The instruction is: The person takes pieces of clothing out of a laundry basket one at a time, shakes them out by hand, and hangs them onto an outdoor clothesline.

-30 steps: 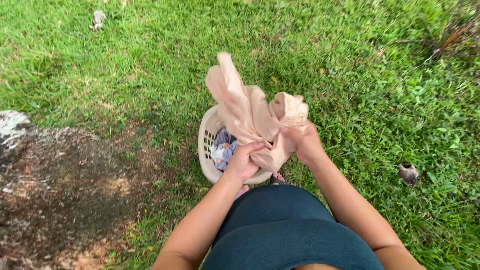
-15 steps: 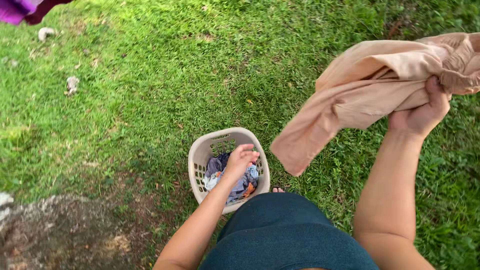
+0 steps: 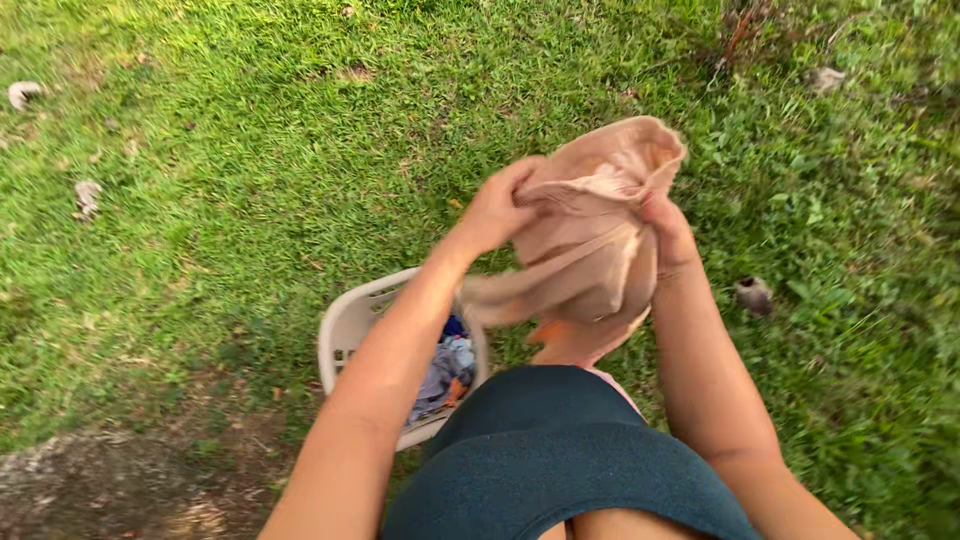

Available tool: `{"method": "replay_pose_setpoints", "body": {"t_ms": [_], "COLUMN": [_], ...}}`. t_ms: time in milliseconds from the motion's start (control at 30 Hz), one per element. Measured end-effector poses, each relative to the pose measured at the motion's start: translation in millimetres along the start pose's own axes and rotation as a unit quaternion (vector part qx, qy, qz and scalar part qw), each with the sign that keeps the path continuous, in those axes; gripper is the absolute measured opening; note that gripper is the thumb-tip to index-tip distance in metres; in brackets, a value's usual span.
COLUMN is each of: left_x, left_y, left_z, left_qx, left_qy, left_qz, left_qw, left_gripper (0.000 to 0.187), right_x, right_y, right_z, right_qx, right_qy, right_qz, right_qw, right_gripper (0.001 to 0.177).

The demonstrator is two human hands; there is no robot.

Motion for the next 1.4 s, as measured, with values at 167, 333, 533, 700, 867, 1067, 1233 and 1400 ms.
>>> {"method": "replay_pose_setpoints", "body": {"t_ms": [167,333,533,700,867,1067,1233,1400], "left_x": [-77,-164,-201,-199,-179,-184,-197,-191], "left_y": [-21,36,90,95,56,29,31,28], "left_z": [-5,-36,-49,-12,15,14,-12,-36], "left_qx": [0.014,-0.242,-0.341,-0.388,-0.316,-0.389,-0.562,-0.492], "left_qy": [0.001,-0.145,-0.177,-0.127,-0.090,0.053,0.042,-0.101], "left_qz": [0.213,0.139,-0.018,0.056,0.083,-0.012,-0.208,-0.308], "left_qw": [0.977,0.949,0.923,0.911,0.941,0.920,0.800,0.808], "left_gripper": [0.022,0.021,0.028,0.023,0.037,0.027,0.035,0.024], "right_x": [-47,-75,-116,-144,-158,-158,-187,-213], "right_y": [-84,-147,-149,-159,-227,-255,-250,-258], "right_z": [84,2,3,34,30,-3,28,55], "right_qx": [0.487,0.643,0.699,0.686,0.462,0.609,0.438,0.341], "right_qy": [0.129,-0.030,-0.101,-0.116,-0.122,-0.223,-0.056,-0.005], "right_qz": [-0.091,0.149,0.037,-0.021,-0.038,0.221,0.113,0.142], "right_qw": [0.859,0.751,0.707,0.718,0.878,0.728,0.890,0.929], "right_gripper": [0.056,0.085,0.047,0.039,0.034,0.015,0.014,0.012]}}
Point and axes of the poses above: each hand's wrist, its own x-axis away from the middle knuckle, its own z-axis out of the back of the hand, y = z × x, the point moved 3 cm from there along -x, towards the middle knuckle, and after that the axes turned 1 degree about -x, right-handed, at the moved point
